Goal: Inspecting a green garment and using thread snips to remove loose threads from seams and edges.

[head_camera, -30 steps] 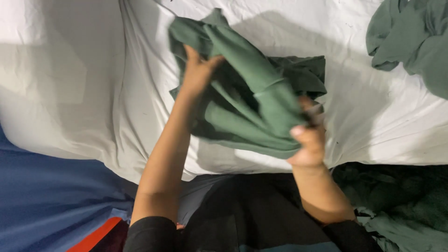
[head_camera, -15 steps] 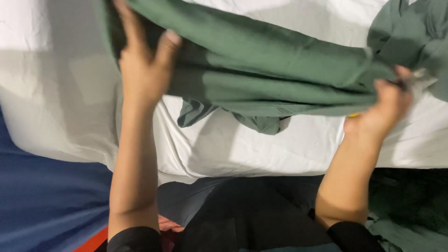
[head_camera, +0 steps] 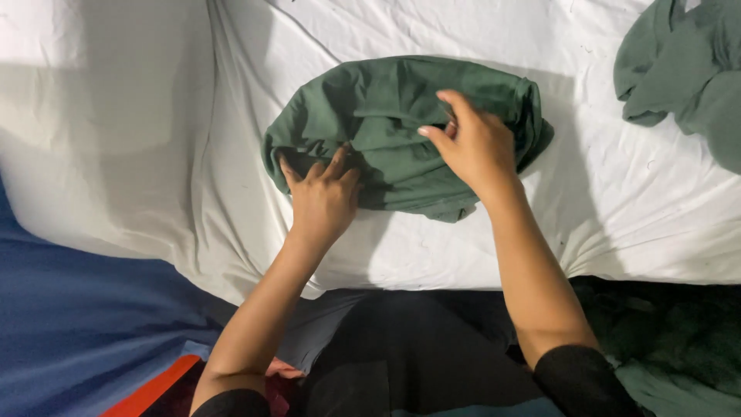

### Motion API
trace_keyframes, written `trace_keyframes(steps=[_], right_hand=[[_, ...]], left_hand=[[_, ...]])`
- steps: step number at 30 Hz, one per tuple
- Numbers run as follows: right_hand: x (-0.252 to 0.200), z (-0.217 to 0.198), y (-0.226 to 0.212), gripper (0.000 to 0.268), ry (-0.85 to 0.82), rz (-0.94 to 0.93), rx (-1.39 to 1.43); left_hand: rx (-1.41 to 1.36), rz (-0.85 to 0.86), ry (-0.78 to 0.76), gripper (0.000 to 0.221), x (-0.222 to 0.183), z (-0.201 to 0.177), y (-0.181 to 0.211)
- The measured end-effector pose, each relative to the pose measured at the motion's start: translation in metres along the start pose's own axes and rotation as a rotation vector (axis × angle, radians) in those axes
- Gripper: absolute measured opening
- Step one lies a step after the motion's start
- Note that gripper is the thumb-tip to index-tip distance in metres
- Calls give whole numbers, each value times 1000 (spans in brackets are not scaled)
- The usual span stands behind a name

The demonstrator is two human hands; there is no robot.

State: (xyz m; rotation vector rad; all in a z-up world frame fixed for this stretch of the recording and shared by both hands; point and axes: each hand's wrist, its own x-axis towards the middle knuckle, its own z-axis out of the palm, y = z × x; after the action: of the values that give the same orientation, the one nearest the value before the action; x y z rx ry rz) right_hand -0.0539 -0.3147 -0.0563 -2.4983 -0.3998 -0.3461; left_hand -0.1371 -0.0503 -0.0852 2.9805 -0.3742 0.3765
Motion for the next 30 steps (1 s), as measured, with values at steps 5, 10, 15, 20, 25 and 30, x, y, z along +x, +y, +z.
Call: trace_keyframes(steps=[5, 10, 15, 20, 25, 30], right_hand=[[29, 48, 33, 12, -202, 108, -140], [51, 16, 51, 16, 554, 7, 341], [33, -28, 10, 42, 284, 58, 564], [-4, -13, -20, 33, 327, 103, 368], [-47, 31, 5, 17, 286, 63, 155], [-77, 53, 23, 20, 79, 135, 49]], left_hand=[[-131, 236, 223, 15, -24, -21, 4], [-976, 373, -671, 8, -44, -118, 36], [-705, 129, -525, 46, -15, -105, 30], [-292, -75, -231, 92, 24, -56, 37], [-206, -101, 167, 27, 56, 1, 16], [-1053, -462, 104, 15, 71, -10, -35]])
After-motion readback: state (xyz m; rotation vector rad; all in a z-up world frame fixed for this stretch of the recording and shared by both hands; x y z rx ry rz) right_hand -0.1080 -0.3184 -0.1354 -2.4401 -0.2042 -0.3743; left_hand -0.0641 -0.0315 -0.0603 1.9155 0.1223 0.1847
